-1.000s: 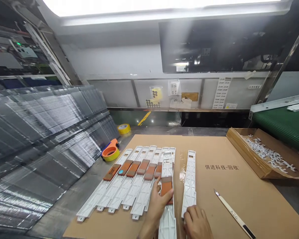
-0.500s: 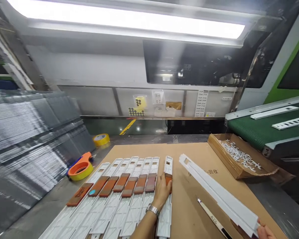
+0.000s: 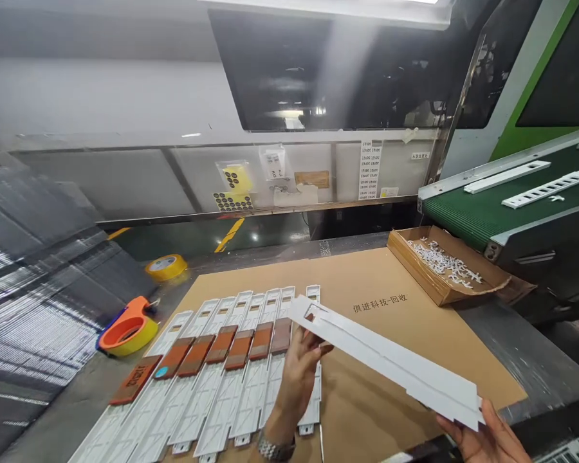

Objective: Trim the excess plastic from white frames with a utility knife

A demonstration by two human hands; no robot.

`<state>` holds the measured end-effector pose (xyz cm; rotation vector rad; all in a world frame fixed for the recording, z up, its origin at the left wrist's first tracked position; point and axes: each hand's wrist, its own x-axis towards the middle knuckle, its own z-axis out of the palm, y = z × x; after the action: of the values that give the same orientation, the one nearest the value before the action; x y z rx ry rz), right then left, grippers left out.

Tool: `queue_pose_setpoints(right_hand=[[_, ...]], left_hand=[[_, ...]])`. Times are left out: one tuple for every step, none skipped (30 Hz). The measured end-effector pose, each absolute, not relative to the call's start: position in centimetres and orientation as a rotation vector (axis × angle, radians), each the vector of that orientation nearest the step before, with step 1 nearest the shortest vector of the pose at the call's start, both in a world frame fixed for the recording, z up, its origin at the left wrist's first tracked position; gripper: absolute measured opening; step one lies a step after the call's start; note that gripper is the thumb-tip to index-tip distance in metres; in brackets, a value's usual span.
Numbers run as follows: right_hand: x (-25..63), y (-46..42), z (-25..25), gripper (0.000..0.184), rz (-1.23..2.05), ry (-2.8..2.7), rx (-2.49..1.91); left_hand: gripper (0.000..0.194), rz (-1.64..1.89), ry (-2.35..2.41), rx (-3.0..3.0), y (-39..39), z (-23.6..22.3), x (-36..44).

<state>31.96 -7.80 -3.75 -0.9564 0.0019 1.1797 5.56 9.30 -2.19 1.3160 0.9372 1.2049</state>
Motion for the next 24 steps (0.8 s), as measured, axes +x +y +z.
queue_pose_setpoints(right_hand=[[31.6,-7.9,-3.2,0.033,1.189,0.006,-0.947],[31.2,-8.0,-2.6,0.034,1.196,0.005,-0.94],[30.9,-8.0,-2.1,0.035,1.209,-0.002,-0.934],[30.6,-8.0,-1.6,0.036,1.223,-0.006,-0.932],[30.3,-7.9,-1.1,0.037,1.242,-0.003,-0.931],[30.0,-7.8,-0.6,0.038,1.258,0.016,-0.929],[29.8,-7.7,-0.2,0.039,1.265,0.054,-0.925],[29.6,-7.5,0.1,0.041,1.267,0.104,-0.922],[29.5,-7.3,0.4,0.044,1.265,0.158,-0.918],[29.3,-7.1,0.6,0.046,1.261,0.204,-0.917],[29.3,-6.9,0.6,0.048,1.255,0.235,-0.916],[29.3,-6.8,0.5,0.048,1.25,0.249,-0.917],[29.4,-6.6,0.3,0.048,1.244,0.253,-0.922],[29.5,-6.4,0.0,0.048,1.23,0.258,-0.929],[29.7,-6.3,-0.3,0.046,1.21,0.264,-0.941],[29.9,-6.2,-0.7,0.044,1.193,0.273,-0.958],[30.2,-6.1,-1.1,0.041,1.181,0.282,-0.975],[30.5,-6.1,-1.5,0.037,1.18,0.29,-0.995],[30.8,-6.1,-1.9,0.033,1.185,0.292,-1.017],[31.0,-6.2,-2.2,0.029,1.197,0.29,-1.038],[31.3,-6.2,-2.4,0.026,1.209,0.287,-1.058],[31.5,-6.3,-2.6,0.025,1.221,0.287,-1.073],[31.6,-6.3,-2.7,0.023,1.233,0.29,-1.082],[31.7,-6.3,-2.8,0.02,1.242,0.292,-1.084]], left_hand=[[0.055,1.261,0.805,1.107,8.4,-1.3,5.5],[0.054,1.304,0.724,0.926,7.6,-0.6,5.4],[0.052,1.333,0.676,0.767,6.8,0.1,5.2],[0.051,1.361,0.658,0.639,6.2,0.6,5.0],[0.05,1.38,0.675,0.567,5.6,0.9,4.8],[0.051,1.396,0.704,0.525,5.2,1.1,4.6],[0.052,1.412,0.738,0.499,4.8,1.3,4.4],[0.054,1.43,0.775,0.483,4.4,1.3,4.2],[0.056,1.447,0.815,0.472,4.1,1.4,4.1],[0.058,1.46,0.858,0.465,3.7,1.4,4.1],[0.059,1.475,0.903,0.458,3.3,1.4,4.1],[0.059,1.486,0.952,0.454,2.9,1.4,4.1],[0.059,1.488,0.999,0.456,2.5,1.4,4.1],[0.059,1.482,1.042,0.468,2.1,1.4,4.1],[0.057,1.47,1.079,0.491,1.7,1.3,4.2],[0.055,1.458,1.11,0.521,1.3,1.1,4.2],[0.052,1.444,1.138,0.553,0.9,1.0,4.2],[0.05,1.434,1.164,0.58,0.6,0.8,4.1],[0.048,1.432,1.19,0.598,0.4,0.6,4.1],[0.048,1.434,1.216,0.608,0.2,0.5,4.1],[0.048,1.44,1.235,0.615,0.0,0.4,4.2],[0.048,1.443,1.243,0.624,-0.2,0.3,4.2],[0.049,1.451,1.244,0.633,-0.4,0.4,4.3],[0.05,1.465,1.242,0.639,-0.5,0.5,4.5]])
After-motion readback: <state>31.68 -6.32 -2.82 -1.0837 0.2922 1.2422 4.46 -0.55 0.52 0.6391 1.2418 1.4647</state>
